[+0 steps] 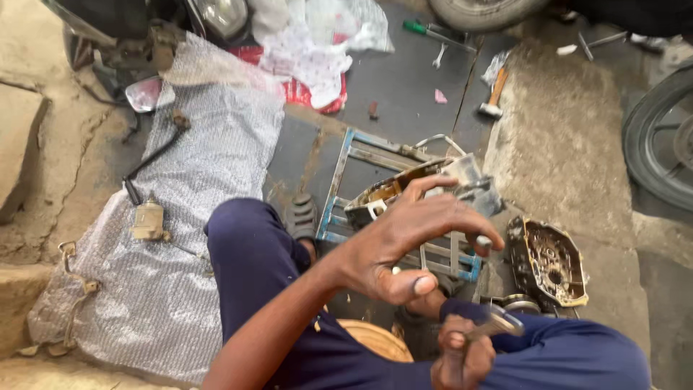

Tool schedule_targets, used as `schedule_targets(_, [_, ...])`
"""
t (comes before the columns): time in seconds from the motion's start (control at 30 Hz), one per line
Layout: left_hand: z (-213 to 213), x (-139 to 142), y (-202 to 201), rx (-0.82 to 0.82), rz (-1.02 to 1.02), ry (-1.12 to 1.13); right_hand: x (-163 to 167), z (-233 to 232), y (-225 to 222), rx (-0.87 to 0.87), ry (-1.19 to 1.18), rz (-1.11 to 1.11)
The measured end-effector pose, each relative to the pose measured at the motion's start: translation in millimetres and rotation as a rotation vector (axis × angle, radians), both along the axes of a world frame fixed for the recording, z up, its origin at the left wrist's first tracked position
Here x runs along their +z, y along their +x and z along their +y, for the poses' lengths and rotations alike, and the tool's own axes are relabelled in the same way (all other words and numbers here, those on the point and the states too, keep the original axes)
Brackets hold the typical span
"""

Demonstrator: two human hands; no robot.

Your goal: The person sits on the ground and uses a wrench and a hammer to work on a metal engine casing. They repeatedly tap the wrench with the hammer to adjust or loosen components within the casing.

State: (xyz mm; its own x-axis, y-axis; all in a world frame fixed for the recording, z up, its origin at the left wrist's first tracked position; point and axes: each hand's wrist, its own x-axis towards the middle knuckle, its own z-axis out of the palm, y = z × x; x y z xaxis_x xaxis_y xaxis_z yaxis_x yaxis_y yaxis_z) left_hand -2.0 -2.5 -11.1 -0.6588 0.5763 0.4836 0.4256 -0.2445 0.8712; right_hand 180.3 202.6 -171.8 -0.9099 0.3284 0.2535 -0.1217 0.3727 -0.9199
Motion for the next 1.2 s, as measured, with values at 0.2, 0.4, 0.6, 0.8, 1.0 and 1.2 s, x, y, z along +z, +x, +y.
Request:
schedule_targets(0.2, [-5, -3, -17, -0.017, 0.037, -0.018, 33, -10, -45, 0.347, 0.343, 0.031])
schedule_targets(0.4, [-14, -7, -22, -0.061, 0.004, -0.009, 55, -16, -46, 0.117, 0.166, 0.09])
schedule_targets(0.6, [-17, -4, -26, -0.04, 0.063, -0.017, 50, -38, -66, 0.3, 0.409, -0.031])
schedule_targets(0.8, [-19, 2, -14, -0.019, 0.05, -0.046, 68, -57, -66, 0.404, 0.622, -0.138])
schedule_targets(1.0, [-23, 6, -16, -0.024, 0.032, -0.038, 78, -58, -58, 0.317, 0.521, -0.089])
schedule_targets(1.2, [-17, 10, -2, -0.027, -0.02, -0.011, 88, -56, -45, 0.224, 0.307, -0.025])
